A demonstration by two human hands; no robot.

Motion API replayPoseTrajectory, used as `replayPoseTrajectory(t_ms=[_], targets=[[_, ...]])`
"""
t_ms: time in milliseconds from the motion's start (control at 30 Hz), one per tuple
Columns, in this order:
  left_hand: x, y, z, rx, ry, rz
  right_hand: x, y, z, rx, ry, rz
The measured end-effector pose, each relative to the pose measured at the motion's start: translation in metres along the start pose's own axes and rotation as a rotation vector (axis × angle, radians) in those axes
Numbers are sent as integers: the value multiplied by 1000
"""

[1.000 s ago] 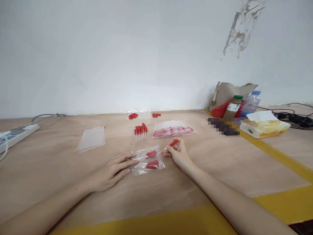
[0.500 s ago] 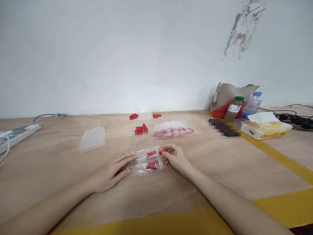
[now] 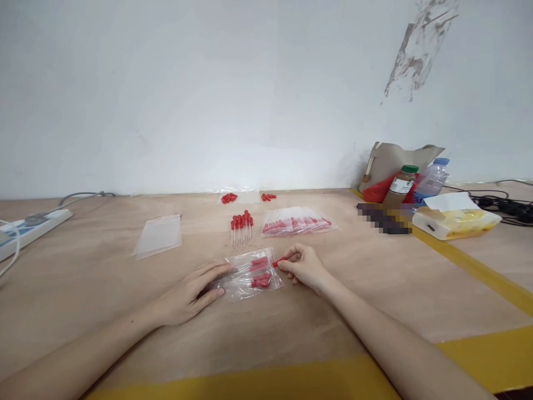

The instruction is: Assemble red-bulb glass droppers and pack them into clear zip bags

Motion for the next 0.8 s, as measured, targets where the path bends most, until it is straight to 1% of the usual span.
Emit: replayPoseTrajectory(t_ms=[200,267,367,400,433,533,567,633,700,800], targets=[[1,-3,2,0,-14,-10,-6,11,-15,-120,53,79],[1,-4,3,-4,-14,-11,-8,13,-23,-133,120,88],[1,-4,3,-5,-10,-9,-13,15,-36,-111,272,80],[1,-4,3,-4,-11,-7,-13,15,-36,-105,281,69],[1,-3,3,-3,-11,-5,-11,14,-32,-106,254,52],[1,-3,2,-7,12,-10,-5,9,-13,-150,62,-9],[1,-4,1,-12,23,-19,-4,8,-10,-163,25,-11],[2,-6,0,-25,50,-39,-1,8,-11,-156,33,28],[2,-9,-1,-43,65,-60,0,8,-18,-118,95,72],[3,-9,1,-65,48,-54,-2,6,-26,-42,192,52]])
Point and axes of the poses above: each hand's wrist, its own x-axis towards the middle knuckle, its own z-axis out of the back of the hand, y = z × x, the point moved 9 cm from there along x, towards the middle knuckle, and after that the axes turned 1 degree about -z, right-handed, at the moved point
